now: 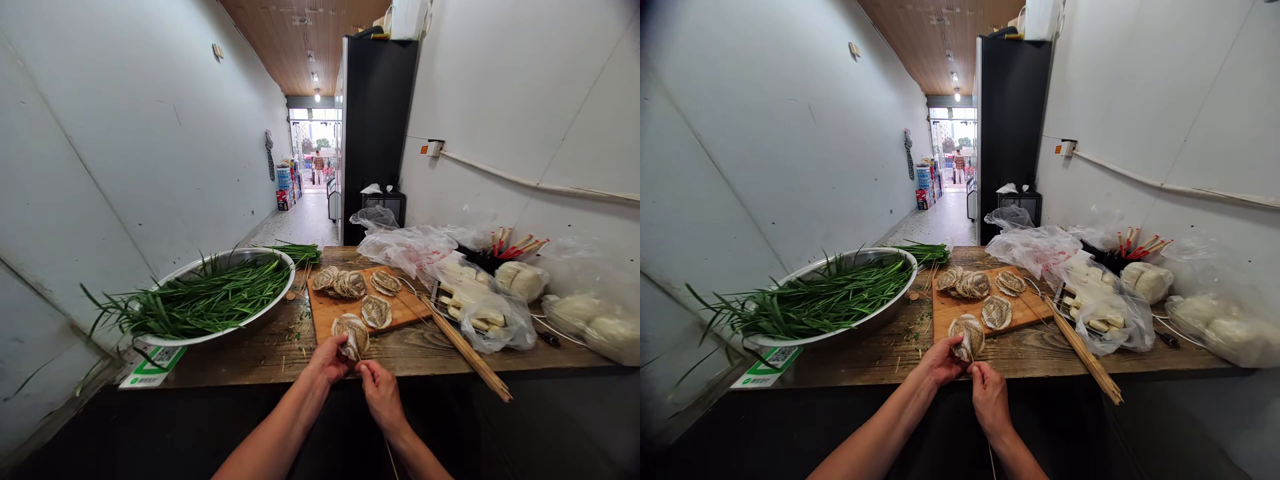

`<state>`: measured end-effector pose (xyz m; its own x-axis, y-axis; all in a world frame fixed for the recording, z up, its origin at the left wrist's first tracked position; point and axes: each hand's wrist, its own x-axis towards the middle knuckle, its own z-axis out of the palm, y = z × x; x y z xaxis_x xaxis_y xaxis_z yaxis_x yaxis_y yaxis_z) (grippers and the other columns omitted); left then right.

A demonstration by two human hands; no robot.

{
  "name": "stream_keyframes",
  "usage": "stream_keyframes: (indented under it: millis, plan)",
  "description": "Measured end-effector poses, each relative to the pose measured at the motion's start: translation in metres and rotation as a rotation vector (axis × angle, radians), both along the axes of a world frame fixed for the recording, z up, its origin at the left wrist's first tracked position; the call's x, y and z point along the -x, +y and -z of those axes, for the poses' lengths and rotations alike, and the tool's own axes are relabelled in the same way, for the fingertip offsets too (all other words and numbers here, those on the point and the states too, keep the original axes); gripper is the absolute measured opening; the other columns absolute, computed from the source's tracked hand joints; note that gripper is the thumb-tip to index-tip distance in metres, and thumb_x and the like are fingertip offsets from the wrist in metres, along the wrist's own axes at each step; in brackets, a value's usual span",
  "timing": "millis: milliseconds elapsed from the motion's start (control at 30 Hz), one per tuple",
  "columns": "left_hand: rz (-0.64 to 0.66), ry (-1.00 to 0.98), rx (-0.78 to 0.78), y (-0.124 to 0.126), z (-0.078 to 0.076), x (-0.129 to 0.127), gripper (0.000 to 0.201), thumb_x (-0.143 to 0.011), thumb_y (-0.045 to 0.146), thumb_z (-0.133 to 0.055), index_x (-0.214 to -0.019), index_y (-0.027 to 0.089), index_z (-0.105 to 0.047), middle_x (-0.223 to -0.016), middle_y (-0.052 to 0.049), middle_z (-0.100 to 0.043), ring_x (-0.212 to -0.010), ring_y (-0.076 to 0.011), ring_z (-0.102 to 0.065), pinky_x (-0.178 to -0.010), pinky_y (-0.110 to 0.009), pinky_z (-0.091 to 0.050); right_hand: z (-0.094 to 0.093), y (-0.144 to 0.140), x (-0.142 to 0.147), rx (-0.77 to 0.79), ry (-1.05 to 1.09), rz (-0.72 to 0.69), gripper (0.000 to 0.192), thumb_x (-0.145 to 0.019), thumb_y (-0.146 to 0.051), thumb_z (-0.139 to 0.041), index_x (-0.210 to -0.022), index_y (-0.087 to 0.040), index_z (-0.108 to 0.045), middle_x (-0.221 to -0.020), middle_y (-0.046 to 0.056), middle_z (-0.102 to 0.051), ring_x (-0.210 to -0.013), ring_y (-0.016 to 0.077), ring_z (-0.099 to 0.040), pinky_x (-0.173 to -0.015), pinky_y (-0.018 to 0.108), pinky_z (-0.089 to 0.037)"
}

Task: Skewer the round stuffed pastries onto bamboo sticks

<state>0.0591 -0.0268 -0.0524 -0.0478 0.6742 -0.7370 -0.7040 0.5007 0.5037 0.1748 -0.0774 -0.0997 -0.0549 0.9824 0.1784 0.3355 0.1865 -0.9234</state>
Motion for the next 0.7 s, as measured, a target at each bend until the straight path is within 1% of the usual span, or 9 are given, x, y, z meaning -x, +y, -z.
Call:
stream_keyframes:
  millis: [167, 367, 467, 600, 700]
  plan:
    - [0.010, -0.008, 0.007, -0.001, -0.002, -0.001, 0.010, -0.081, 0.011, -0.052, -0.071, 0.011, -0.053, -0.053, -0.002, -0.056, -0.043, -0.0126, -0.054, -0.043, -0.022, -0.043, -0.002, 0.003, -0.002, 0.033, -0.068, -0.008, 0.040, -0.083, -0.040, -0.036, -0.074, -0.014, -0.065, -0.057, 0.005, -0.060, -0.052, 0.0164, -0.052, -0.051, 0.025, -0.034]
    - [0.000, -0.023, 0.017, -0.001, -0.005, -0.001, 0.010, -0.082, 0.011, -0.052, -0.071, 0.011, -0.054, -0.054, -0.002, -0.058, -0.043, -0.0130, -0.055, -0.043, -0.023, -0.045, -0.004, 0.008, -0.002, 0.056, -0.074, -0.023, 0.039, -0.083, -0.039, -0.036, -0.074, -0.013, -0.064, -0.061, 0.006, -0.061, -0.057, 0.0169, -0.054, -0.055, 0.025, -0.035]
    - [-0.007, -0.037, 0.024, 0.000, -0.004, -0.001, 0.011, -0.082, 0.011, -0.052, -0.071, 0.011, -0.053, -0.054, -0.003, -0.058, -0.044, -0.0132, -0.056, -0.044, -0.023, -0.046, -0.005, 0.011, -0.002, 0.062, -0.100, -0.022, 0.038, -0.083, -0.037, -0.036, -0.074, -0.014, -0.064, -0.060, 0.005, -0.062, -0.055, 0.0162, -0.054, -0.053, 0.025, -0.034]
    - [-0.015, -0.065, 0.018, 0.001, -0.003, -0.001, 0.009, -0.081, 0.014, -0.055, -0.073, 0.010, -0.055, -0.056, -0.004, -0.060, -0.045, -0.0138, -0.057, -0.044, -0.023, -0.047, -0.006, 0.011, -0.004, 0.002, -0.117, -0.036, 0.034, -0.084, -0.033, -0.038, -0.075, -0.014, -0.065, -0.064, 0.006, -0.065, -0.058, 0.0162, -0.056, -0.055, 0.025, -0.035]
    - [-0.017, -0.126, -0.034, 0.002, -0.003, 0.000, 0.011, -0.081, 0.021, -0.058, -0.077, 0.011, -0.058, -0.061, -0.004, -0.063, -0.050, -0.0154, -0.060, -0.050, -0.026, -0.050, -0.006, 0.005, -0.004, -0.044, -0.125, -0.070, 0.034, -0.085, -0.033, -0.039, -0.075, -0.015, -0.065, -0.066, 0.006, -0.066, -0.061, 0.0167, -0.058, -0.059, 0.025, -0.037]
